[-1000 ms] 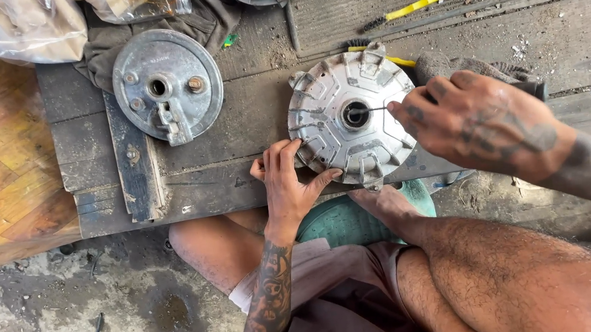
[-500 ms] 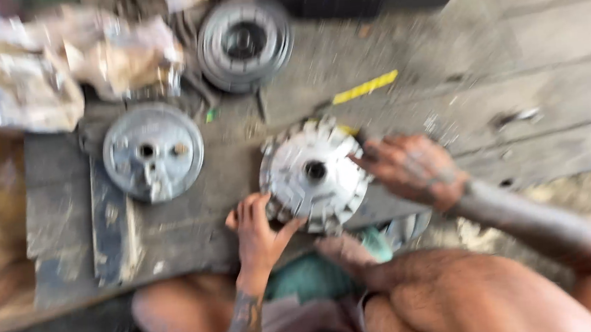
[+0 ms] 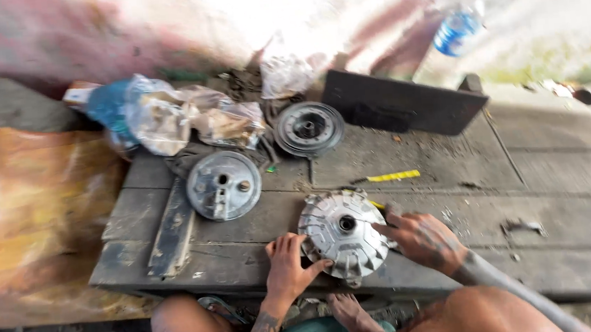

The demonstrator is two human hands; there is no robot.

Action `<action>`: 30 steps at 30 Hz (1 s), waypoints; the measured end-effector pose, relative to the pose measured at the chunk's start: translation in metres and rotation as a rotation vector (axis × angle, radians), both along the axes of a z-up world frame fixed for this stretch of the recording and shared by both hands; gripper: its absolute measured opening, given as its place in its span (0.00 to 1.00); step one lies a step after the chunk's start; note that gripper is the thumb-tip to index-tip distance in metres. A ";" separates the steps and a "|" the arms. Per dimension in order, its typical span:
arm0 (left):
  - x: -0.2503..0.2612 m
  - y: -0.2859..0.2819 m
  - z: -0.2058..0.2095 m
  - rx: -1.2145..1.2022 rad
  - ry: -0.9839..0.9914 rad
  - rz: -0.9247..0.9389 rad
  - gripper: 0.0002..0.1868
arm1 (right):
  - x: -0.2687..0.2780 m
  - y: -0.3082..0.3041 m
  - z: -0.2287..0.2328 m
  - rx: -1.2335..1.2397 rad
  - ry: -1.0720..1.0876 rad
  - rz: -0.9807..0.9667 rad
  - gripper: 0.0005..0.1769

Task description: The person cleans a circular metal mechanical part on a wooden workbench using a yellow brush and a cloth. They scrub the surface and edges, then wipe the part with the cloth. The person also uses a screwdriver to clean the central hole of the part.

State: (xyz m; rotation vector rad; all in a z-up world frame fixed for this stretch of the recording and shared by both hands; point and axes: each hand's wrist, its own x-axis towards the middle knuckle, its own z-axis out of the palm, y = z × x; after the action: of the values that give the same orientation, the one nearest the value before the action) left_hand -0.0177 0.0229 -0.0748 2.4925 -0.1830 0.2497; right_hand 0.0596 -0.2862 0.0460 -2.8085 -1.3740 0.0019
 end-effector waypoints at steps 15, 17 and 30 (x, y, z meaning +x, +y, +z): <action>-0.004 -0.002 0.014 -0.107 -0.070 -0.046 0.48 | 0.036 -0.018 -0.044 -0.270 0.244 -0.062 0.39; -0.006 -0.003 0.016 -0.087 -0.102 -0.033 0.48 | 0.046 -0.022 -0.038 -0.306 0.321 -0.054 0.37; -0.007 -0.001 0.027 -0.114 0.009 -0.052 0.51 | 0.085 0.018 -0.010 -0.719 0.115 0.062 0.37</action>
State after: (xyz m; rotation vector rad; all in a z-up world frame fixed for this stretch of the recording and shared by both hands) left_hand -0.0247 0.0215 -0.0478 2.3719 -0.2236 0.2204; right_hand 0.1444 -0.2679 0.0365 -3.2117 -1.6937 0.7975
